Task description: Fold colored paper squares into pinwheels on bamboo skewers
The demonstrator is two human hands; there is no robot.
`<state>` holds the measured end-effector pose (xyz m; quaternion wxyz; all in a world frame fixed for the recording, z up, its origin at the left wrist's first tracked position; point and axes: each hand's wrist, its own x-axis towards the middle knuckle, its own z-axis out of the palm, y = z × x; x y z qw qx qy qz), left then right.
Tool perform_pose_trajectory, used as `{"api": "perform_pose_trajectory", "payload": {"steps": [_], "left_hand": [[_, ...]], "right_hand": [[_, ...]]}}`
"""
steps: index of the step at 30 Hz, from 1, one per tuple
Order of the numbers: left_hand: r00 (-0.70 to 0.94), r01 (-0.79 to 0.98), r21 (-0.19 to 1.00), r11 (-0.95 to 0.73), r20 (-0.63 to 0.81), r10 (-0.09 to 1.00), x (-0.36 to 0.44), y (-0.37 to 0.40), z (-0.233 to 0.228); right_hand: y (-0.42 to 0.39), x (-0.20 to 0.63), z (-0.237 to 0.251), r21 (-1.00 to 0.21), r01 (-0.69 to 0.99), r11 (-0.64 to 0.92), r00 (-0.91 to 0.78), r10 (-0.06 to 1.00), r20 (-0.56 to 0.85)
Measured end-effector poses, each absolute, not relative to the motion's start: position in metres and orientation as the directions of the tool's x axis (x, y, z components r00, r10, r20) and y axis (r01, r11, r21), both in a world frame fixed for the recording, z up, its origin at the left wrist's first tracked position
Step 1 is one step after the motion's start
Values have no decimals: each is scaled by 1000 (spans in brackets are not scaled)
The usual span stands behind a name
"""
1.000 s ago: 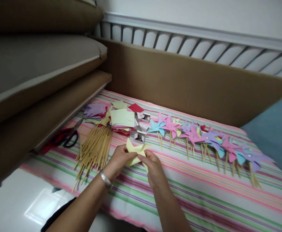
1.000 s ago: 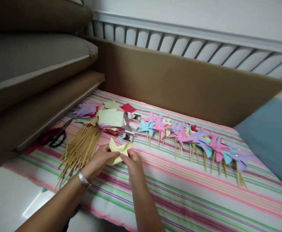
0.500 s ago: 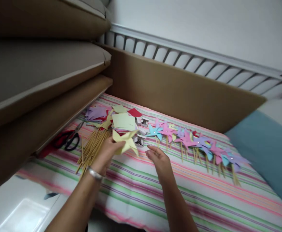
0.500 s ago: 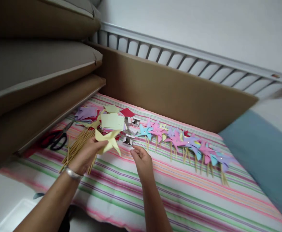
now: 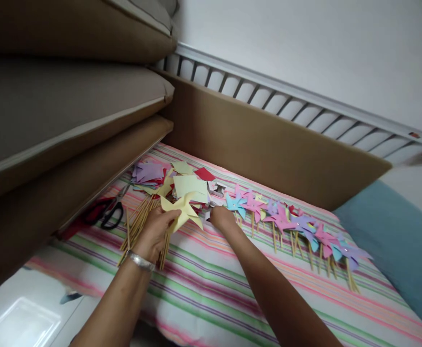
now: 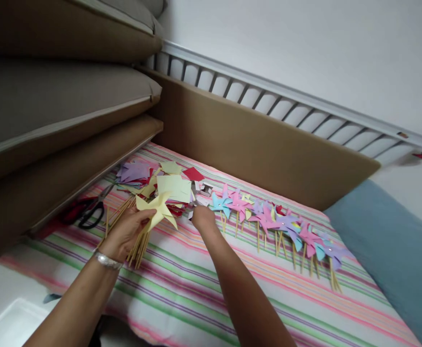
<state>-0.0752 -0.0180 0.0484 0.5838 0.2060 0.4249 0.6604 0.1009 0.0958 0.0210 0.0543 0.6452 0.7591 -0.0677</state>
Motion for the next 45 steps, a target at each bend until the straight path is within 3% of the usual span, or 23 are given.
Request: {"api": "perform_pose_trajectory", "payload": {"steps": [5,15,24,28,33,40,43,45], "left_hand": [[-195,-610,784,112,-285,939,-75,-17,53],[-185,-592,801,91,-245,952,-75,-13,48],[-210,-597,802,34,-197,958,-79,-14,46],[-222,-551,833,40,-193,956,-80,-15,46],[-170,-565,823,61,-189,967,-76,-15,45],[-167,-590,800,108,-252,953,-74,-18,49],[-143,-595,796,114,-245,959,-70,-20,51],[-136,-583,802,129,-254,958,-67,-21,51]], "right_hand": [[102,94,12,-6,988,153,-150,961,-233],[96,101,11,-116,982,152,-172,967,-189],[78,137,23,-422,905,58,-113,988,-107],[39,149,6,-600,800,17,-173,963,-205],[11,149,-21,-695,718,-44,-216,935,-282],[-21,159,-23,-697,716,38,-95,995,-43],[-43,154,-24,-660,735,154,-156,986,57],[-50,148,-25,-568,788,239,-215,970,111]]}}
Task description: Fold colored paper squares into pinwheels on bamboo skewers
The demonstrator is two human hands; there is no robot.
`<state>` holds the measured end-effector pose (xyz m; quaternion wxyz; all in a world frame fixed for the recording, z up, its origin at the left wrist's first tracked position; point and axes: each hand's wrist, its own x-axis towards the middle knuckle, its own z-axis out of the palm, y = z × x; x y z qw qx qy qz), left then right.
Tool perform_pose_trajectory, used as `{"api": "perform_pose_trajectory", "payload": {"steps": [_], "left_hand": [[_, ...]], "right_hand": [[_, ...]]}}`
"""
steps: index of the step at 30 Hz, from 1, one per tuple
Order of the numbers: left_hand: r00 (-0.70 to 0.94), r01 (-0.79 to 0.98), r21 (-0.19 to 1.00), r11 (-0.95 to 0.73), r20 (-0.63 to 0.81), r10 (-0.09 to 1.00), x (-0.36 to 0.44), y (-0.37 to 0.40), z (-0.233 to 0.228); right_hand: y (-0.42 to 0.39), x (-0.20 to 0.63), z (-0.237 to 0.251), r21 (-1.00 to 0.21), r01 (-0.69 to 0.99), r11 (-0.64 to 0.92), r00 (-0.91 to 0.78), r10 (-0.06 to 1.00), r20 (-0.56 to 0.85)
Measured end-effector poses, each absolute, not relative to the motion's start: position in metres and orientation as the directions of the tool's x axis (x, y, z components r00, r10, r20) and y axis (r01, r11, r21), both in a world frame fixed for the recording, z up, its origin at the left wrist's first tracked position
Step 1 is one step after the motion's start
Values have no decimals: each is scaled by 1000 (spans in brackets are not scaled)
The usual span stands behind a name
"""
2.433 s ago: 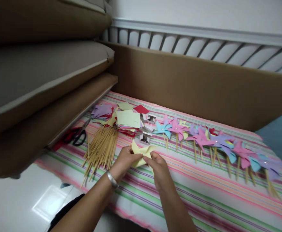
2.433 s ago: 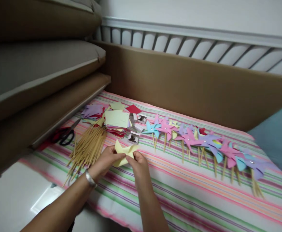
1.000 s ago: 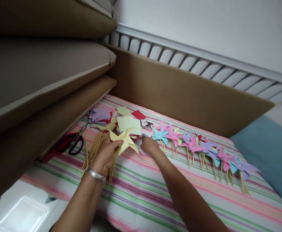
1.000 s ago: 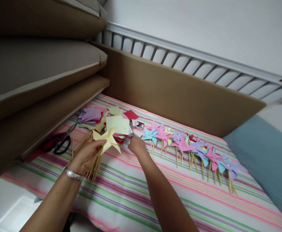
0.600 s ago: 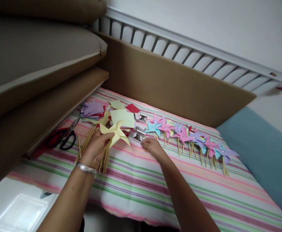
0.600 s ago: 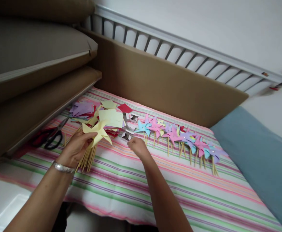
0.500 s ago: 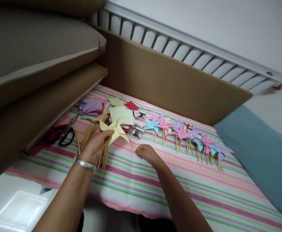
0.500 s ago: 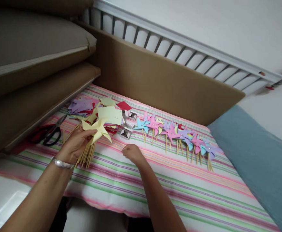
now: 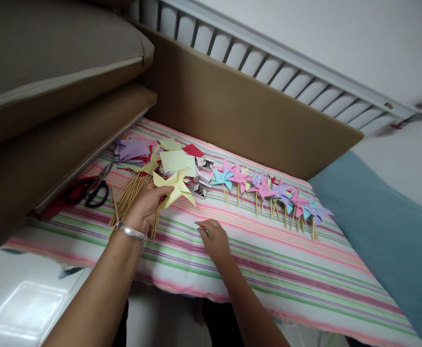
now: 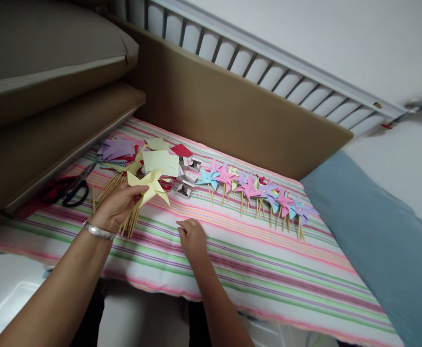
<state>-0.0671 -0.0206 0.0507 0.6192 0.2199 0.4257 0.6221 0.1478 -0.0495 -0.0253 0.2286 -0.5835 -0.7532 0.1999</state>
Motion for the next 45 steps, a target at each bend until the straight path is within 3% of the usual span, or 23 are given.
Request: {"api": "perform_pose_trajectory", "payload": {"steps": [4,8,13,22,31,40,43,45], "left_hand": [[-143,-552,822,138,-256,956,-61,-21,45],[-132,-520,840,157,-260,956,-58,-17,35],[-94,-461,859,224,-299,950,-57,-14,27],[-166,-498,852,161,-275,947,-66,-12,36],[-131,-468,856,220,-313,941,-52,-7,33],[-125,-433,867,245,-327,937,-42,-10,27],[-137,-451,860,240,-332,933,-41,-9,25],[-159,-443,865,235,-333,929,-40,-9,22]], "right_hand": [[-43,135,-27,-381,889,255,-239,967,90],[-31,129,-26,-382,902,202,-189,979,71],[-19,136,-28,-486,858,166,-169,985,37],[-9,158,-29,-702,692,167,-244,970,-11],[-2,148,-25,-559,812,167,-214,977,-19],[6,150,-22,-613,776,145,-160,987,31],[2,156,-5,-706,700,111,-92,994,64],[-3,157,10,-865,498,61,-5,998,68]]}}
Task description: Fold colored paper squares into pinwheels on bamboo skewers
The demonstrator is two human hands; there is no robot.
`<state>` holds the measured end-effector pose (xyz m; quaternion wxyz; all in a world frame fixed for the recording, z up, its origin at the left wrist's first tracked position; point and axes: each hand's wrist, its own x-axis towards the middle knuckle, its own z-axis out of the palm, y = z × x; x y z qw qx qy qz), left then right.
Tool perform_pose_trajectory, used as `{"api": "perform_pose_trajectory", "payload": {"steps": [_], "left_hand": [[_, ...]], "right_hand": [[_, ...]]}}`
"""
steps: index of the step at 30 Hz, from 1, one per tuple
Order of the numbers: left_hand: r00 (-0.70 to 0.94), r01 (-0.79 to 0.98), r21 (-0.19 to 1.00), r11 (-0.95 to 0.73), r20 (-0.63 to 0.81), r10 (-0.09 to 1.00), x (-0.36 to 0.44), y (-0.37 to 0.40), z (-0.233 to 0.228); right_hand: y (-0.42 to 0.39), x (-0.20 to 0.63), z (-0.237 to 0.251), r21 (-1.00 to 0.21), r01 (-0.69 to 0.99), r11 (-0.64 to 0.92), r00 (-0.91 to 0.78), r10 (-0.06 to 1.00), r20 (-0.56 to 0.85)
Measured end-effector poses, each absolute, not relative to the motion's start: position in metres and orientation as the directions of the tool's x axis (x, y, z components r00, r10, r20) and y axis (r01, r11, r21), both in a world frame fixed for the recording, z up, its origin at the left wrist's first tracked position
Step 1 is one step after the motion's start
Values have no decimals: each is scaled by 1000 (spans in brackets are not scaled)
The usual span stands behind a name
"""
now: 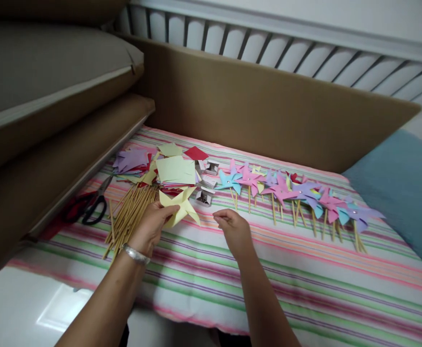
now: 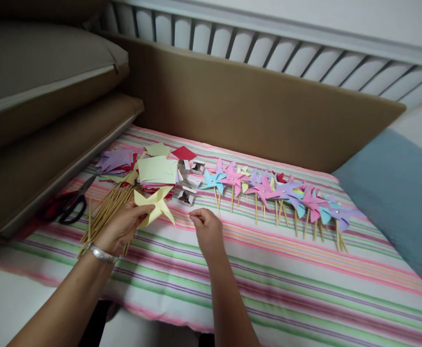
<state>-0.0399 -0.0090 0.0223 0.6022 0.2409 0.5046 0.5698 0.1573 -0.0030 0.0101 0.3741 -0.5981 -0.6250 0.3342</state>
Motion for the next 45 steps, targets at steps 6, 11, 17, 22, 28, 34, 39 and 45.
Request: {"api": "perform_pose_trajectory", "payload": {"steps": [6,11,17,22,28,34,39,45], "left_hand": [[-131,-400,879,260,-336,933,-26,-11,12],[-120,-379,892,247,-312,942,-12,-14,7],[-65,-369,895,252,-295,953,1,-16,8],[-16,-365,900,237,-261,965,4,-17,7],[-21,-375,892,251,-279,960,3,-18,9],[-13,-387,886,254,-281,960,1,-19,11],[-21,-381,888,258,-287,958,1,-19,11],[17,-381,885,266,-281,960,1,-19,11]], "right_hand": [[-17,144,33,-981,180,71,-98,994,54],[-19,144,34,-929,294,224,-130,972,194],[-19,144,26,-929,326,176,-135,981,139],[-17,143,19,-935,318,160,-124,984,126],[-14,143,15,-948,289,134,-116,988,105],[-15,142,16,-961,251,113,-121,989,85],[-15,141,20,-958,255,128,-151,984,91],[-15,142,20,-961,250,116,-163,984,77]]}}
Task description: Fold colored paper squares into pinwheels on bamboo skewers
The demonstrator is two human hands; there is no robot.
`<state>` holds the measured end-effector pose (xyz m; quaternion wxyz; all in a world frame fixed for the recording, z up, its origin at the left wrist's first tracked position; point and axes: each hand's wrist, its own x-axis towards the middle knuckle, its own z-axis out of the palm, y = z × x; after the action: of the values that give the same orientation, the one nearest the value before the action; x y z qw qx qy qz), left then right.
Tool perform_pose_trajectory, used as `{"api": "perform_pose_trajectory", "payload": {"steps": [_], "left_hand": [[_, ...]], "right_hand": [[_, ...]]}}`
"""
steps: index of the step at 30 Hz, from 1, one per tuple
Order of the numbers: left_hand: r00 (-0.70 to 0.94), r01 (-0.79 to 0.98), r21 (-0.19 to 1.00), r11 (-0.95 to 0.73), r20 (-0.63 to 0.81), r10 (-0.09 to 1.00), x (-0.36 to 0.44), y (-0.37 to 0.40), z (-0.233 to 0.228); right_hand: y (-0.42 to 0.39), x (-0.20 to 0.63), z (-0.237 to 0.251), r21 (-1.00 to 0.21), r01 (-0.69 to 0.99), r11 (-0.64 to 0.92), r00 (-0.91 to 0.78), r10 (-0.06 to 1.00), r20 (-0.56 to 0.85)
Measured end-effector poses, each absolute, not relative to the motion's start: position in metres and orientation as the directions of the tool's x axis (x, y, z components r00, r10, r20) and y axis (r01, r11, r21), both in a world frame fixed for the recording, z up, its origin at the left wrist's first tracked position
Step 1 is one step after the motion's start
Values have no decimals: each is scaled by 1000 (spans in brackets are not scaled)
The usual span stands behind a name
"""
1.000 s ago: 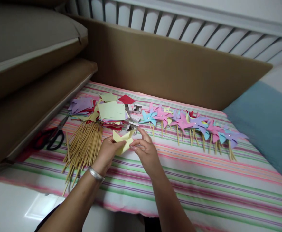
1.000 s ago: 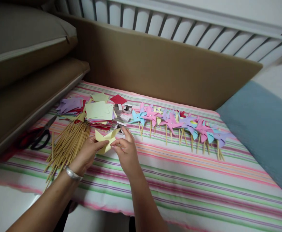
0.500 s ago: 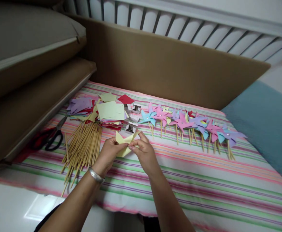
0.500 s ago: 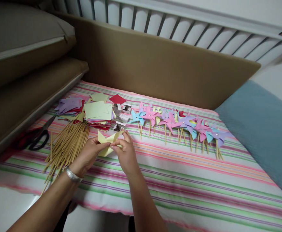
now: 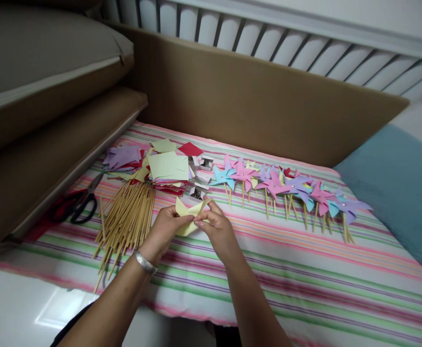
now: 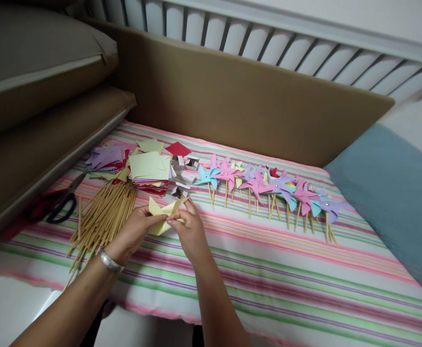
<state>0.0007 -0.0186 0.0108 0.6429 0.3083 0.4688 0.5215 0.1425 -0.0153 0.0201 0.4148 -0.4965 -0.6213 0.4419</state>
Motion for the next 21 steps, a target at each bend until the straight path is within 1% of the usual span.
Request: {"api": "perform_pose_trajectory", "payload": {"steps": [5,10,13,18,21], "left_hand": [[40,-364,885,290,-296,954,0,-20,11],[47,-369,883,289,-293,955,0,-21,11],[47,-370,884,285,-289,956,-1,-21,12],[29,-365,886,287,-297,954,-2,-22,11],[1,-363,888,283,-303,953,-2,-22,9]], "right_hand": [[-14,143,21,-967,243,76,-172,984,34],[-14,143,17,-980,194,54,-184,983,18],[-15,142,13,-987,161,27,-157,988,2],[-17,137,9,-994,83,-70,-100,992,-78],[-18,134,10,-995,59,-78,-81,993,-82]]}}
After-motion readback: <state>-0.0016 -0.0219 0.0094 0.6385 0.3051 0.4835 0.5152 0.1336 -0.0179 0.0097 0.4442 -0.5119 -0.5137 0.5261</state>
